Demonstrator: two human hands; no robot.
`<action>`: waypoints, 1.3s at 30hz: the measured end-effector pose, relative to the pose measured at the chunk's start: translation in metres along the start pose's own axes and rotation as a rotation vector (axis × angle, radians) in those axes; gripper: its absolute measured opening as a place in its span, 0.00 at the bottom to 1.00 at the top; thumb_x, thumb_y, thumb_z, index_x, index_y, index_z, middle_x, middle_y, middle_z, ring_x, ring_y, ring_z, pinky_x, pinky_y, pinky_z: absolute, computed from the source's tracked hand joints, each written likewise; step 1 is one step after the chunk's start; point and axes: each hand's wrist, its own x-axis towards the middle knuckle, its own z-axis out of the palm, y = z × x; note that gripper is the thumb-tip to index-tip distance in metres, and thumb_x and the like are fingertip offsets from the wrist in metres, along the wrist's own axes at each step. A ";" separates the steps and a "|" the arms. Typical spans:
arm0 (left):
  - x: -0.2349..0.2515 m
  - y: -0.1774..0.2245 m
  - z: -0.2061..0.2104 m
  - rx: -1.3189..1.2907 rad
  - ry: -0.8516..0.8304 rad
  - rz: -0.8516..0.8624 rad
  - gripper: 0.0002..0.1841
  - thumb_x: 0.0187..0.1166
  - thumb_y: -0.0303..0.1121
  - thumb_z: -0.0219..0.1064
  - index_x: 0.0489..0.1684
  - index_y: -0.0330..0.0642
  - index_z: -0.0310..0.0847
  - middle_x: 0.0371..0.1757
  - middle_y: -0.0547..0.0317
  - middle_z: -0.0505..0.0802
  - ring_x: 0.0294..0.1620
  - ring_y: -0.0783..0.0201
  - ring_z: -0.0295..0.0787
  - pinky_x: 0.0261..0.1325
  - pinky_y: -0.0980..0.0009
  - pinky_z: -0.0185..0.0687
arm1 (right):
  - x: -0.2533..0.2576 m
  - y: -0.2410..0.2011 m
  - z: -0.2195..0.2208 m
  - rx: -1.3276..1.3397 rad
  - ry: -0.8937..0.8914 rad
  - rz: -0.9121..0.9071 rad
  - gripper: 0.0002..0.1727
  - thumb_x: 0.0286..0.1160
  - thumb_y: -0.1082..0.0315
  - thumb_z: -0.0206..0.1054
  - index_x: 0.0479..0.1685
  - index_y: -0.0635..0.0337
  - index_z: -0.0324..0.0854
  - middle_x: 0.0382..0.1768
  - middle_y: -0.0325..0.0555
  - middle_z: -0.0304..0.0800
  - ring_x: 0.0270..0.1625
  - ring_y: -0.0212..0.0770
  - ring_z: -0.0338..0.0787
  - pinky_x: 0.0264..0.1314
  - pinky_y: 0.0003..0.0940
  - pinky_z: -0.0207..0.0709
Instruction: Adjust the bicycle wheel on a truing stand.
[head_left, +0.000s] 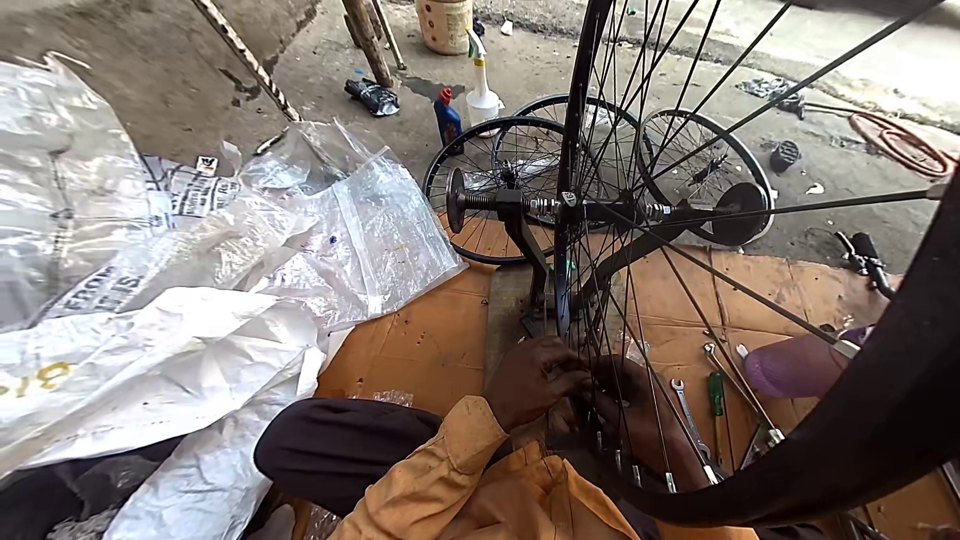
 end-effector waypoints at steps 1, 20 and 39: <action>-0.005 -0.003 0.000 -0.060 0.076 0.009 0.15 0.77 0.51 0.73 0.52 0.55 0.93 0.45 0.71 0.91 0.46 0.72 0.87 0.52 0.67 0.86 | -0.002 -0.001 -0.002 0.002 0.031 -0.006 0.19 0.69 0.58 0.78 0.60 0.40 0.86 0.43 0.33 0.94 0.43 0.36 0.93 0.46 0.38 0.91; -0.058 -0.040 0.024 -0.426 0.242 -0.192 0.14 0.76 0.38 0.77 0.53 0.40 0.92 0.41 0.61 0.97 0.40 0.70 0.94 0.51 0.73 0.92 | 0.012 -0.175 -0.066 0.381 0.062 -0.693 0.26 0.85 0.49 0.63 0.73 0.54 0.76 0.34 0.35 0.83 0.22 0.28 0.78 0.18 0.21 0.75; -0.064 -0.039 0.015 -0.459 0.150 -0.145 0.16 0.80 0.32 0.72 0.63 0.38 0.90 0.53 0.58 0.97 0.52 0.67 0.95 0.62 0.69 0.91 | -0.010 -0.012 -0.046 -0.123 -0.041 -0.101 0.17 0.84 0.47 0.61 0.55 0.41 0.92 0.31 0.31 0.88 0.28 0.31 0.82 0.31 0.31 0.78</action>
